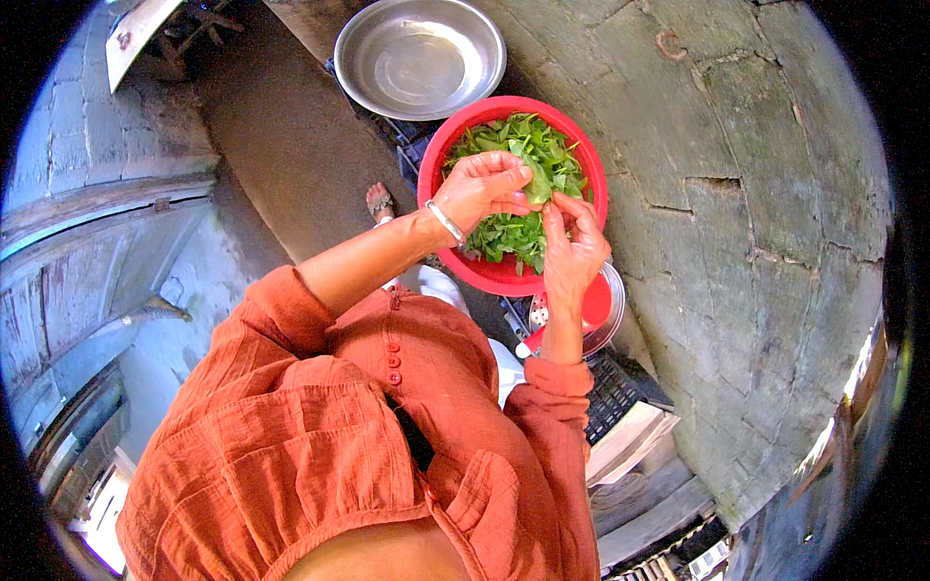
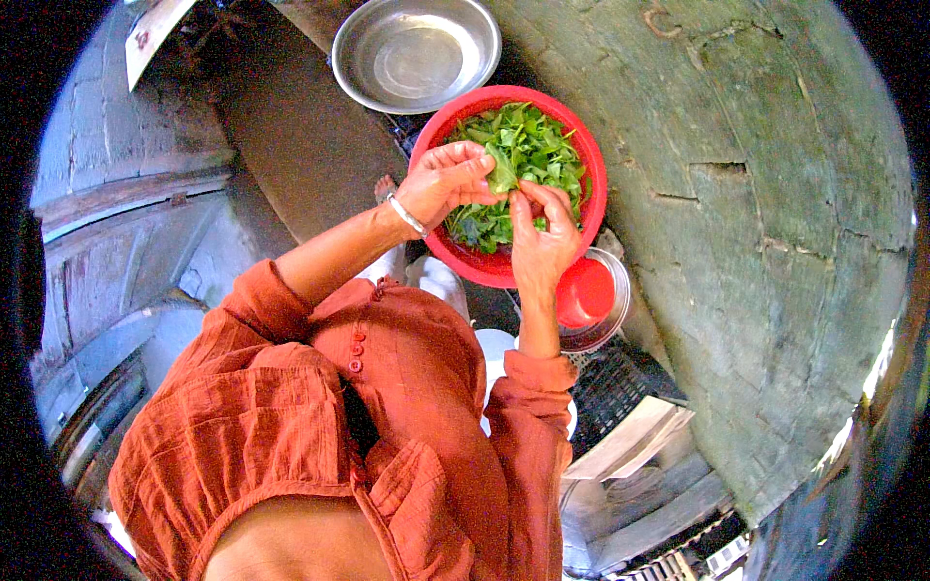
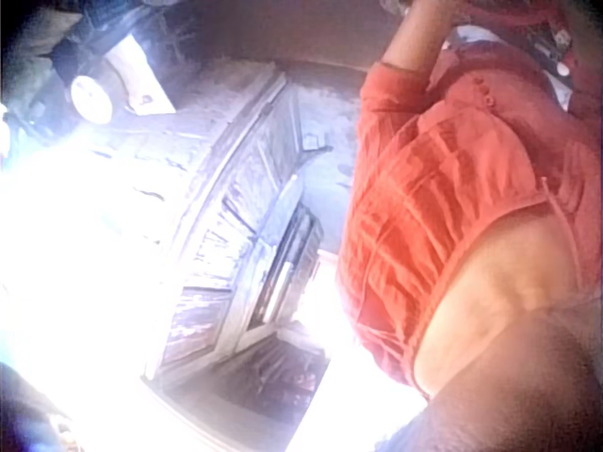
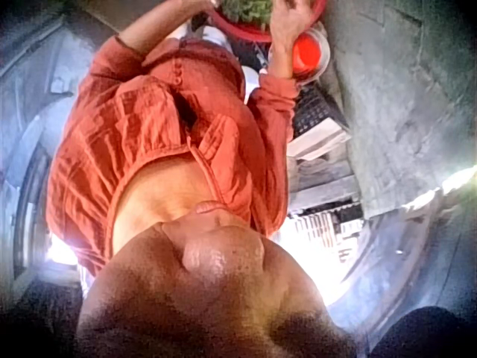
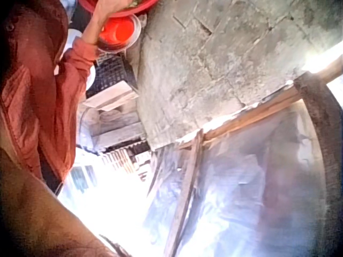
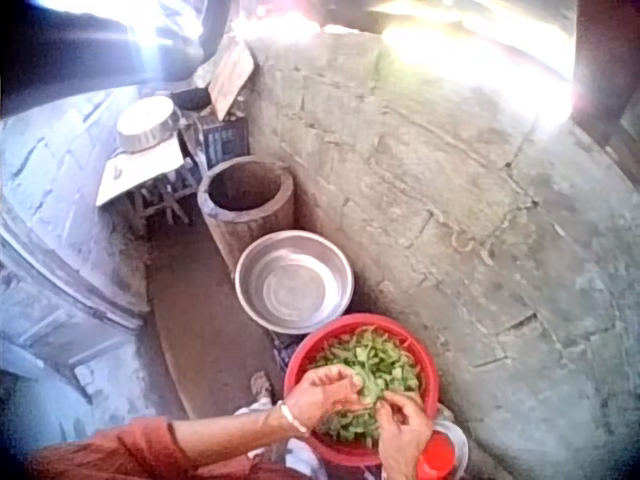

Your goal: The person washes leafy green vegetables in a red basin using a red scoop to pour water from a white bucket. They then pick the greens by hand, inspect them, and transfer them into a silver metal bowl.

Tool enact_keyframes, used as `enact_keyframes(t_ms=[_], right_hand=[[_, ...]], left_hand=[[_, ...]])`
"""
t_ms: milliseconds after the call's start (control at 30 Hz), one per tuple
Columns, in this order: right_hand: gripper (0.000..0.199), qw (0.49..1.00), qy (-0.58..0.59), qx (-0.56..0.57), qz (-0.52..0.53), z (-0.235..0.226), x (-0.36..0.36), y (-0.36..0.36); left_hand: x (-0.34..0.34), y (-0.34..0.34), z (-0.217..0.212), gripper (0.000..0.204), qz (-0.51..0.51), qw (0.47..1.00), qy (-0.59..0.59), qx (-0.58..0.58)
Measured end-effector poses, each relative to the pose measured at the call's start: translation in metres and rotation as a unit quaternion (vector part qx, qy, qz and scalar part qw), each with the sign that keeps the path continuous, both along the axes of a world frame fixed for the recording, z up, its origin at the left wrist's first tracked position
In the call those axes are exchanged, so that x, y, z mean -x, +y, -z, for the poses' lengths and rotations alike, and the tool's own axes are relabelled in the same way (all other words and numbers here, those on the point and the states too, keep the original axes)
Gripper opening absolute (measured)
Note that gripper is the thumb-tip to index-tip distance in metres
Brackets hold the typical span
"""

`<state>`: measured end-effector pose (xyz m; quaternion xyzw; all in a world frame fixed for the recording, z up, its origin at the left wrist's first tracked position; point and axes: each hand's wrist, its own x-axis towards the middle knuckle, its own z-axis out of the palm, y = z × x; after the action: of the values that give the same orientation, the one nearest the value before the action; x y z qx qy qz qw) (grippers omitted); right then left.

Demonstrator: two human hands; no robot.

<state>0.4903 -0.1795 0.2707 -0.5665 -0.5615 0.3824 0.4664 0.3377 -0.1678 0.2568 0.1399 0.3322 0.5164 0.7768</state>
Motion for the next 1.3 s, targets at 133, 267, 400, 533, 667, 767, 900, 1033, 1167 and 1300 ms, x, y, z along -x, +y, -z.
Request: enact_keyframes(t_ms=[133, 267, 400, 533, 667, 767, 900, 1033, 1167, 1300], right_hand=[[0.017, 1.000, -0.002, -0.015, 0.008, -0.005, -0.003, -0.005], [0.016, 1.000, 0.013, -0.010, 0.010, -0.005, -0.005, -0.010], [0.016, 1.000, -0.003, -0.017, -0.004, -0.011, -0.006, -0.014], [0.015, 0.997, -0.069, -0.044, -0.012, -0.017, -0.006, -0.016], [0.014, 0.959, -0.232, -0.157, -0.048, -0.016, -0.003, -0.016], [0.014, 0.932, -0.301, -0.186, -0.072, -0.013, 0.000, -0.021], [0.010, 0.927, -0.327, -0.167, -0.080, 0.003, 0.001, -0.033], [0.003, 0.994, -0.096, 0.037, -0.042, 0.033, 0.003, -0.049], [0.007, 0.932, 0.230, 0.276, 0.040, 0.053, 0.001, -0.048], [0.017, 0.898, 0.339, 0.272, 0.068, 0.064, 0.007, -0.034]], left_hand=[[-0.002, -0.003, -0.005, 0.007, 0.008, 1.000, -0.014, 0.010], [-0.003, -0.006, -0.007, 0.006, 0.014, 1.000, -0.021, 0.011], [-0.003, -0.008, -0.002, 0.007, 0.020, 0.999, -0.040, 0.012], [-0.001, -0.009, -0.005, 0.011, 0.051, 0.998, -0.044, 0.000], [-0.007, -0.011, -0.009, 0.023, 0.059, 0.993, 0.082, -0.065], [-0.011, -0.019, 0.011, 0.032, 0.026, 0.991, 0.107, -0.075], [-0.016, -0.041, 0.036, 0.032, 0.035, 0.989, 0.125, -0.074], [-0.016, -0.052, 0.049, 0.035, 0.060, 0.976, 0.204, -0.046], [-0.008, -0.054, 0.051, 0.030, 0.078, 0.984, 0.162, -0.014], [0.014, -0.053, 0.062, 0.024, 0.075, 0.988, 0.123, 0.053]])
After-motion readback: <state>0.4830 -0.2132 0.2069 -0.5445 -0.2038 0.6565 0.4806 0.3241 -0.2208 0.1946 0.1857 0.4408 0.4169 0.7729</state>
